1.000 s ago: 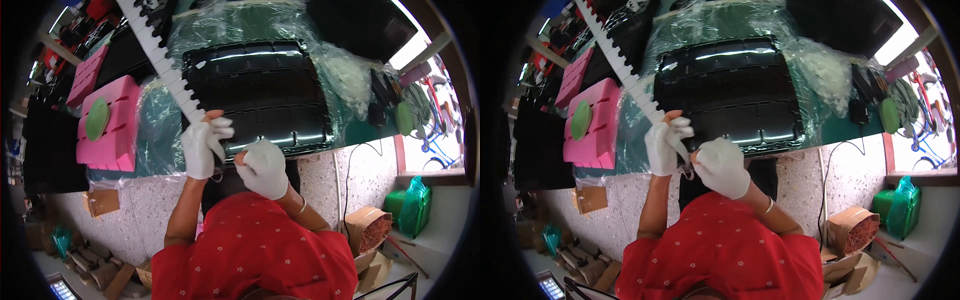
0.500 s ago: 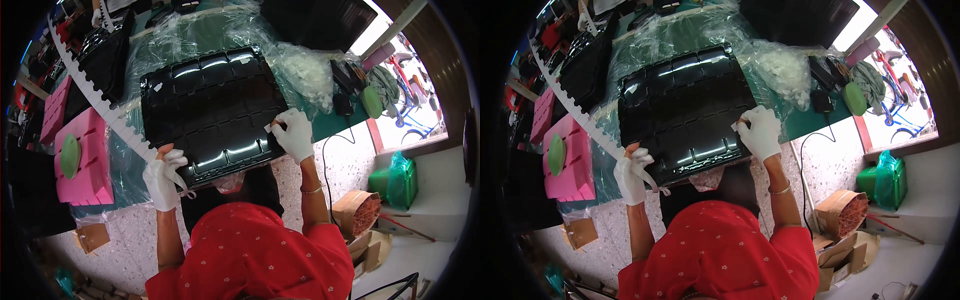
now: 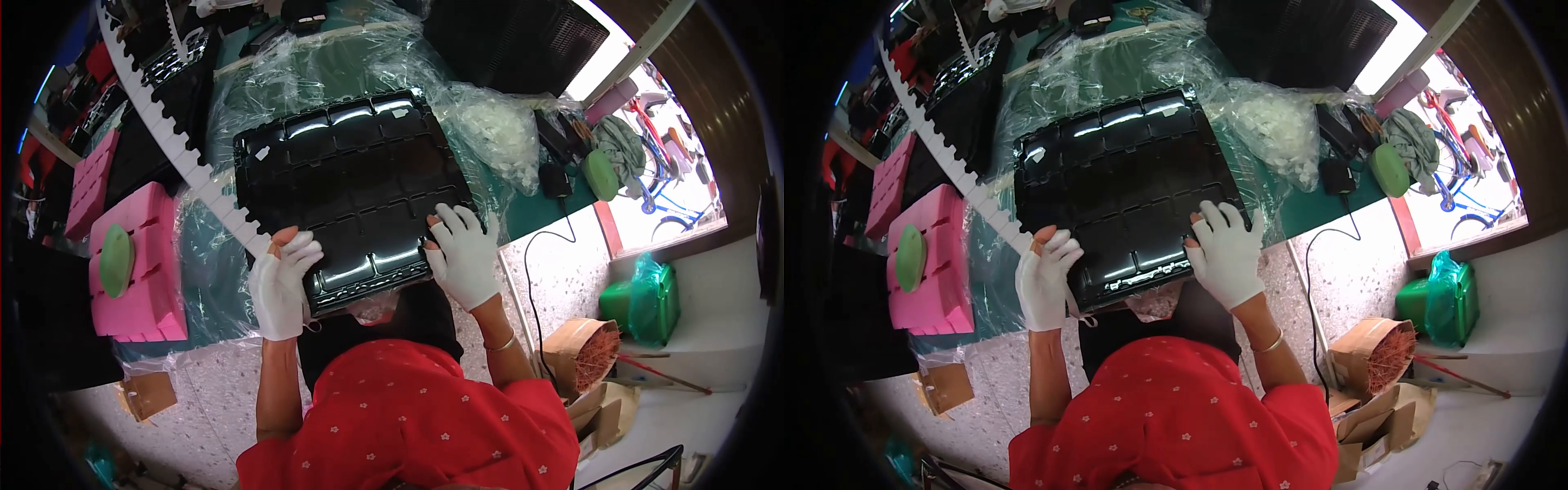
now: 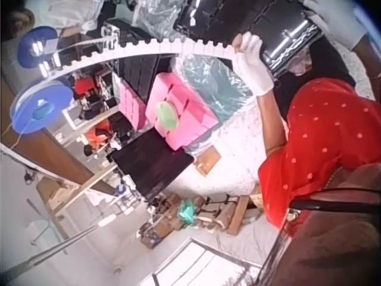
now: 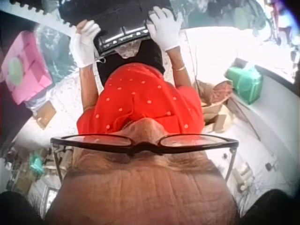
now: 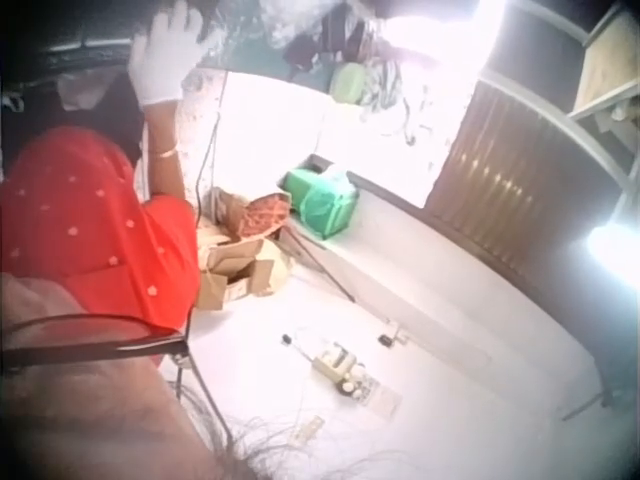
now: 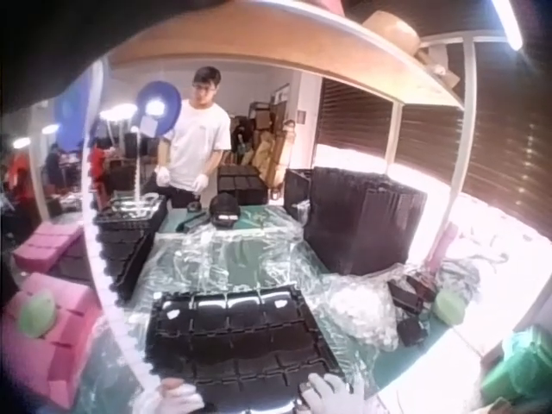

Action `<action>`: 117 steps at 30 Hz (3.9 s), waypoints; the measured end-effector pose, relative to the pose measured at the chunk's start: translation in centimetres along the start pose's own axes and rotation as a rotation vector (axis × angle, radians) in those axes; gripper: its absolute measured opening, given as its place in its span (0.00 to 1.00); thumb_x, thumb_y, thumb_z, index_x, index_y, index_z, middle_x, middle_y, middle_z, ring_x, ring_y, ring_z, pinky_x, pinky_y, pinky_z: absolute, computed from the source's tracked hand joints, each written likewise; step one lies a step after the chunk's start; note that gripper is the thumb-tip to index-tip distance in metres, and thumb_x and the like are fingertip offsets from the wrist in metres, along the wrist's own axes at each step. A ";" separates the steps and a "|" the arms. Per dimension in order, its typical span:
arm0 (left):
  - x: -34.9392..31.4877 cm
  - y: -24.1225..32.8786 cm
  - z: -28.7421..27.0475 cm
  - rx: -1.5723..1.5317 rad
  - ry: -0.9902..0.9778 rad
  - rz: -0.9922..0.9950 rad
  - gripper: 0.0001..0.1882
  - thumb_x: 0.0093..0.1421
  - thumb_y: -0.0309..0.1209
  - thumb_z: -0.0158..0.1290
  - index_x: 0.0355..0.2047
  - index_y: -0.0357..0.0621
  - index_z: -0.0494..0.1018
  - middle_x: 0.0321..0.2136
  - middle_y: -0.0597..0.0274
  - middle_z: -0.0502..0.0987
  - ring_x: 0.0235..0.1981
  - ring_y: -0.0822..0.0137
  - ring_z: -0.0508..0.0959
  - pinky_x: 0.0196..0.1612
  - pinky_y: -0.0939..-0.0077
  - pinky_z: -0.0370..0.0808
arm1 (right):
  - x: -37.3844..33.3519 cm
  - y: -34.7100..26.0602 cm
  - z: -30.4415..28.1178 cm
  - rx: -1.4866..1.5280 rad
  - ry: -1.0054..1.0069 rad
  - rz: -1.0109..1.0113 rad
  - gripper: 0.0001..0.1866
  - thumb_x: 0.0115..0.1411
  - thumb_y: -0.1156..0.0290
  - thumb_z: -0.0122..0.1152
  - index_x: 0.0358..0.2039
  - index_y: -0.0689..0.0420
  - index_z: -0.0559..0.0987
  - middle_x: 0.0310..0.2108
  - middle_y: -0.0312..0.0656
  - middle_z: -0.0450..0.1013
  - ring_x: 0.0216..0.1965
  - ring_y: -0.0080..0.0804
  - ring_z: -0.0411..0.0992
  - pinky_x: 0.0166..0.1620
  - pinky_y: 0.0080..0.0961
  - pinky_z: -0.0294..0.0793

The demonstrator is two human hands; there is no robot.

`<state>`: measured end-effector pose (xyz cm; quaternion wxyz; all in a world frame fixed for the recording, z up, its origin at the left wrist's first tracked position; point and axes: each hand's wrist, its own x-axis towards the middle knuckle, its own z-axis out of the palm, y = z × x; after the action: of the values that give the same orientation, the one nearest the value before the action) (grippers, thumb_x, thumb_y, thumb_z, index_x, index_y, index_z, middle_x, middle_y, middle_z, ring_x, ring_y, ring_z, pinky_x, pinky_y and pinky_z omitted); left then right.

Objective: The person assembles black plastic trays by hand, inserting pink foam components into them and applying adhesive strips.

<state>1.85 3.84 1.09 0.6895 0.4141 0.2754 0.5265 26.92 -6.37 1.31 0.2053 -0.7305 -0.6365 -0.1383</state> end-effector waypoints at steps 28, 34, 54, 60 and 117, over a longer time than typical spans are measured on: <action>3.5 6.9 -8.4 1.551 0.801 0.838 0.35 0.56 0.24 0.52 0.63 0.32 0.54 0.62 0.39 0.58 0.61 0.44 0.64 0.62 0.58 0.63 | 14.3 -0.9 4.3 0.857 -0.250 0.039 0.13 0.60 0.71 0.56 0.42 0.64 0.79 0.37 0.44 0.79 0.39 0.30 0.76 0.45 0.22 0.73; 4.7 6.9 -2.2 1.370 -0.145 0.888 0.22 0.48 0.17 0.53 0.47 0.34 0.72 0.51 0.44 0.71 0.53 0.46 0.71 0.54 0.57 0.70 | 22.2 -8.6 11.5 0.596 -0.246 -0.228 0.14 0.58 0.64 0.50 0.36 0.51 0.82 0.36 0.49 0.77 0.40 0.52 0.75 0.44 0.42 0.74; 20.8 0.4 -6.8 1.715 -0.055 0.565 0.08 0.53 0.32 0.55 0.34 0.50 0.80 0.38 0.63 0.78 0.41 0.53 0.74 0.45 0.60 0.73 | 27.3 -10.3 16.1 0.553 -0.650 -0.262 0.12 0.52 0.70 0.53 0.34 0.56 0.83 0.33 0.52 0.79 0.37 0.47 0.77 0.42 0.34 0.74; 21.2 1.6 -6.3 1.796 -0.143 0.397 0.09 0.52 0.34 0.56 0.34 0.55 0.80 0.39 0.62 0.78 0.42 0.53 0.74 0.47 0.58 0.71 | 26.7 -9.3 15.6 0.716 -0.609 -0.269 0.13 0.53 0.72 0.51 0.34 0.57 0.82 0.31 0.49 0.79 0.36 0.41 0.77 0.42 0.30 0.74; 14.7 1.8 -8.0 1.762 -0.161 0.612 0.18 0.52 0.37 0.59 0.40 0.40 0.77 0.49 0.61 0.74 0.59 0.56 0.65 0.62 0.55 0.58 | 21.9 5.4 9.1 0.570 0.166 0.286 0.08 0.56 0.69 0.55 0.31 0.58 0.81 0.31 0.52 0.78 0.34 0.49 0.77 0.40 0.37 0.75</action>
<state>-1.24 20.32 -0.56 -0.0244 0.8770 0.4055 0.2565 35.08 16.47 2.83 0.4699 -0.7118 -0.5218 0.0167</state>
